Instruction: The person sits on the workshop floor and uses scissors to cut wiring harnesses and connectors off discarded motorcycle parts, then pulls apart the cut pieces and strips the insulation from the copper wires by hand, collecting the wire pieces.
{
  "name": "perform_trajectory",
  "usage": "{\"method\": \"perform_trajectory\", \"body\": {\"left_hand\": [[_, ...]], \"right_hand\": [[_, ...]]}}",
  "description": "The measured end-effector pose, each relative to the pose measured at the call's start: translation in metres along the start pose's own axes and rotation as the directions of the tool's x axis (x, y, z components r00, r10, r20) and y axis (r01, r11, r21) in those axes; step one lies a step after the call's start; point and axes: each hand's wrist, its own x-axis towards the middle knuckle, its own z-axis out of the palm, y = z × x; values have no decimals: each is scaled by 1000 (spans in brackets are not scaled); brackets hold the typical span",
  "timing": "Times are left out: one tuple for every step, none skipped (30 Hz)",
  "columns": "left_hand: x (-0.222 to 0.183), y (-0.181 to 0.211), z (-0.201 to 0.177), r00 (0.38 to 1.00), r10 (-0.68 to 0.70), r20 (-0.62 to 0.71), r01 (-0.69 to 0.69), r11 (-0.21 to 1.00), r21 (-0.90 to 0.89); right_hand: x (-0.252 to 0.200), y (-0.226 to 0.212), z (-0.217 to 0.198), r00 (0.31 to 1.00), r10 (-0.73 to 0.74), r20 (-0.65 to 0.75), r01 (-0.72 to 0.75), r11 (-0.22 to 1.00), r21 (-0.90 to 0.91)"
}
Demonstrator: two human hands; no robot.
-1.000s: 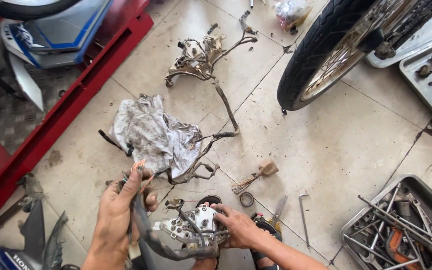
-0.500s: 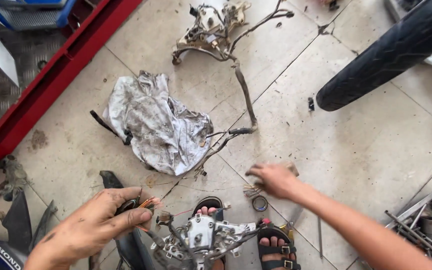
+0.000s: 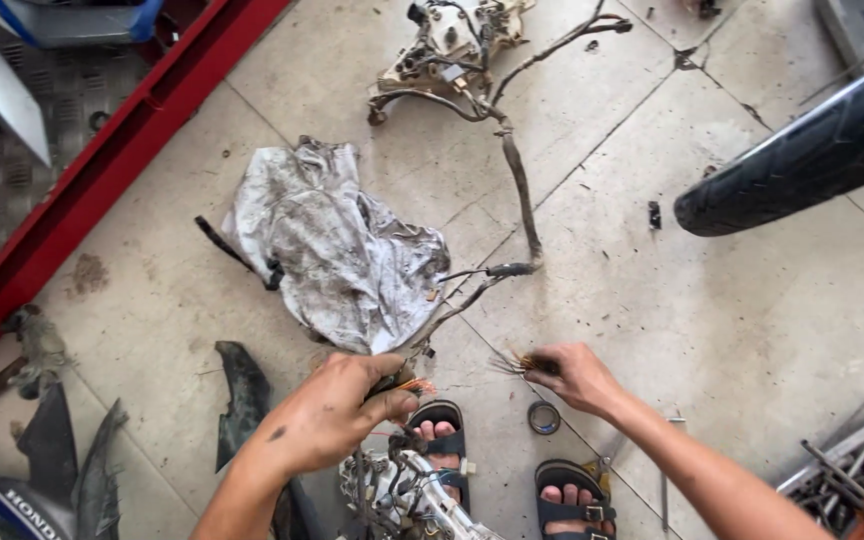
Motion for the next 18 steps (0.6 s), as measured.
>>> {"method": "perform_trajectory", "body": {"left_hand": [[0, -1, -3, 1000, -8, -8, 8, 1000, 0], [0, -3, -6, 1000, 1, -1, -1, 1000, -21], [0, -5, -8, 1000, 10, 5, -10, 999, -41], [-2, -4, -9, 1000, 1, -2, -1, 999, -40], [-5, -2, -9, 1000, 19, -23, -20, 999, -40], [-8, -2, -10, 998, 40, -42, -41, 998, -38], [-14, 3, -10, 998, 33, -47, -35, 999, -38], [-19, 9, -11, 998, -16, -63, 19, 999, 43], [-24, 16, -12, 994, -64, -83, 74, 990, 123], [-29, 20, -11, 994, -67, -87, 78, 989, 126], [-34, 25, -11, 992, -92, -87, 105, 981, 161], [-39, 29, -11, 990, -115, -87, 130, 972, 194], [-40, 21, -5, 989, -115, -90, 131, 972, 196], [-41, 13, 2, 986, -25, -166, 63, 972, 225], [-41, 5, 8, 969, 66, -237, -3, 966, 258], [-41, 2, 12, 969, 66, -240, -2, 966, 257], [-42, -2, 16, 937, 115, -330, 12, 933, 360], [-42, -5, 21, 896, 176, -407, 35, 887, 460]], "right_hand": [[-5, -6, 3, 1000, -11, 5, 11, 1000, 1], [-10, -12, 5, 997, 50, -63, -40, 988, 148], [-15, -18, 8, 985, 120, -120, -80, 952, 296], [-17, -18, 15, 987, 110, -114, -72, 952, 298], [-18, -17, 22, 980, 185, -71, -140, 901, 411], [-21, -17, 28, 966, 257, -21, -210, 831, 515], [-23, -20, 36, 968, 250, -16, -206, 832, 515], [-25, -22, 42, 963, 250, 104, -267, 817, 511], [-27, -24, 49, 943, 248, 222, -328, 802, 499], [-36, -41, 52, 945, 242, 222, -324, 803, 501], [-46, -57, 54, 901, 252, 355, -387, 835, 390], [-56, -73, 56, 837, 272, 476, -432, 861, 268], [-64, -76, 71, 838, 269, 474, -429, 862, 269], [-72, -78, 85, 822, 166, 545, -338, 912, 232], [-80, -79, 99, 788, 66, 613, -238, 949, 204], [-83, -86, 93, 788, 65, 613, -236, 950, 203], [-86, -93, 87, 779, 86, 622, -272, 939, 212], [-89, -100, 82, 769, 106, 630, -310, 924, 222]]}}
